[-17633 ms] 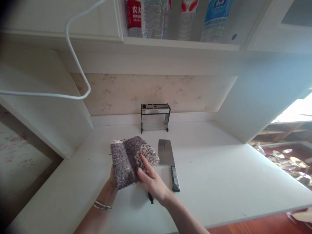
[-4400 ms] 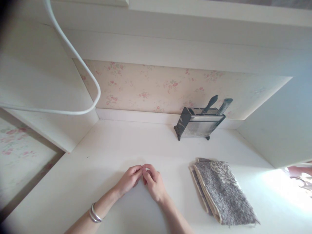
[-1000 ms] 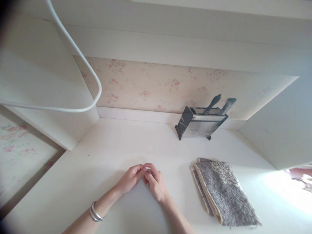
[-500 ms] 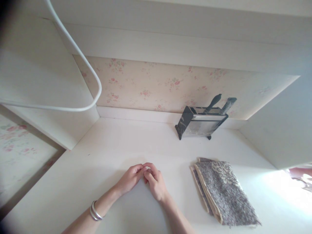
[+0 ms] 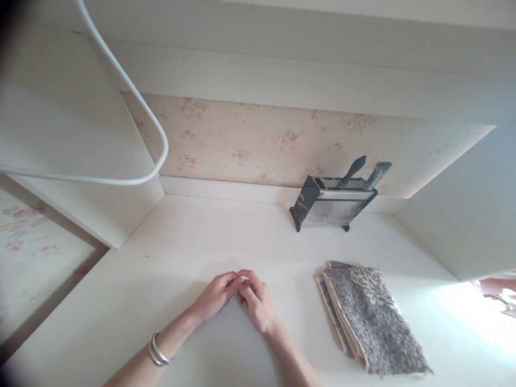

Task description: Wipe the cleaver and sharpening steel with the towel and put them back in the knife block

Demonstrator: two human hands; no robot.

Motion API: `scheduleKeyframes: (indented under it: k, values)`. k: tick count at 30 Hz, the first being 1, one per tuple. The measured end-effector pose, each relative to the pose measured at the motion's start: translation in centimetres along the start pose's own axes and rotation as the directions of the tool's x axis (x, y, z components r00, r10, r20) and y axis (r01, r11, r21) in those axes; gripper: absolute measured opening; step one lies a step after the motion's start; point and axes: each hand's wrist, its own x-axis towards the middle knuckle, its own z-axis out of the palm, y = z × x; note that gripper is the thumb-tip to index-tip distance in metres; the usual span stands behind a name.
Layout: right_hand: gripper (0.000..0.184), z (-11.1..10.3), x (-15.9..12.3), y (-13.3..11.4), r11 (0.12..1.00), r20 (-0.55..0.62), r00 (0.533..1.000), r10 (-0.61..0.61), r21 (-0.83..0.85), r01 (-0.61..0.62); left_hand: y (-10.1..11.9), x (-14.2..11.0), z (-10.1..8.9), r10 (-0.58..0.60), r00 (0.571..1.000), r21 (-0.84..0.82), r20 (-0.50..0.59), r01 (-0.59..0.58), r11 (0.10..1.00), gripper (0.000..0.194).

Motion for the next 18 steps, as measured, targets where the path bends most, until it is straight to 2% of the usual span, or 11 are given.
scheduleKeyframes:
  k: [5, 18]
  values:
    - [0.025, -0.05, 0.06, 0.13, 0.999, -0.002, 1.000, -0.016, -0.032, 0.016, -0.48, 0.11, 0.04, -0.010, 1.000, 0.038, -0.027, 0.011, 0.999, 0.045]
    - [0.027, -0.10, 0.03, 0.03, 0.999, 0.003, 1.000, -0.010, -0.034, 0.010, -0.62, 0.15, 0.05, -0.013, 1.000, 0.017, -0.021, 0.014, 1.000, 0.044]
